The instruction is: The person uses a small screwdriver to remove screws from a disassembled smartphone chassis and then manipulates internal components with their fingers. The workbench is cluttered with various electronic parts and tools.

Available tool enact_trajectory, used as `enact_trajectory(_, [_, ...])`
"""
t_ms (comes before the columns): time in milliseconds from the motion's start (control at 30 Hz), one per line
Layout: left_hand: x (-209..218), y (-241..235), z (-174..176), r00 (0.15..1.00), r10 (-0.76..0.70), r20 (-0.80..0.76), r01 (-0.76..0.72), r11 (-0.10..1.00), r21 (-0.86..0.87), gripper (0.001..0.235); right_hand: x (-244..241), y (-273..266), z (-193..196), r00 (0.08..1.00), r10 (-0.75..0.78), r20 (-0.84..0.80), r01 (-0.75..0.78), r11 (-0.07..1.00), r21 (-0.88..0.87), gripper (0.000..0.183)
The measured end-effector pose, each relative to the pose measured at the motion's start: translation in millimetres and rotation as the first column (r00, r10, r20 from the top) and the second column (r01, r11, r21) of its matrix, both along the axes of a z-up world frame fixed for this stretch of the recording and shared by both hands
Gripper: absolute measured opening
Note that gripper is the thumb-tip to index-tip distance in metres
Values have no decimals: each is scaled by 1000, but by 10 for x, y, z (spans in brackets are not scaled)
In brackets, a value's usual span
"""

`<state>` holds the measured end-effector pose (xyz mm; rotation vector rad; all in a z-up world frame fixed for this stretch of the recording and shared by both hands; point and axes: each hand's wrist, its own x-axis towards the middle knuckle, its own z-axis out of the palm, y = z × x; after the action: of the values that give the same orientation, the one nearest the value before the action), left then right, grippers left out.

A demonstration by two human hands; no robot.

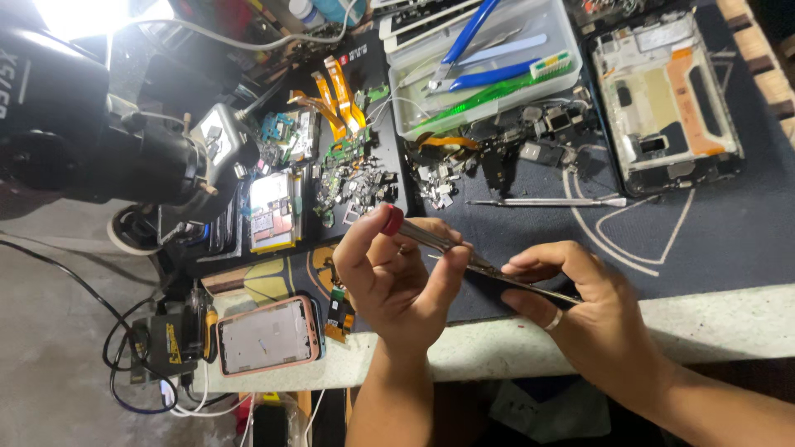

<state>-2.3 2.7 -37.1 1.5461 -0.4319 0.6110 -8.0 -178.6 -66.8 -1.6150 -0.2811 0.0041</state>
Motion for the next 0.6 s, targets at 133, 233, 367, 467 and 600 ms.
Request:
enact_trajectory(133, [12,1,-3,1000,11,-29,-11,1000,5,71,-5,21,-4,999,-33,-16,33,999,-4,18])
enact_trajectory(233, [34,-32,4,1000,8,-27,-8,1000,5,71,10,23,3,994,-54,93,56,998,-16,15])
enact_trajectory(367, [12,-34,16,997,74,-4,-74,996,-52,70,-1,30,-5,997,-67,22,69,996,-53,15])
enact_trajectory(467, [29,1,40,995,85,-47,-87,996,-30,69,0,50,-21,996,-87,2,87,995,-57,16])
enact_trajectory(600, [55,-22,21,996,-58,-71,65,993,103,66,-16,39,-38,998,-55,-41,55,998,7,13])
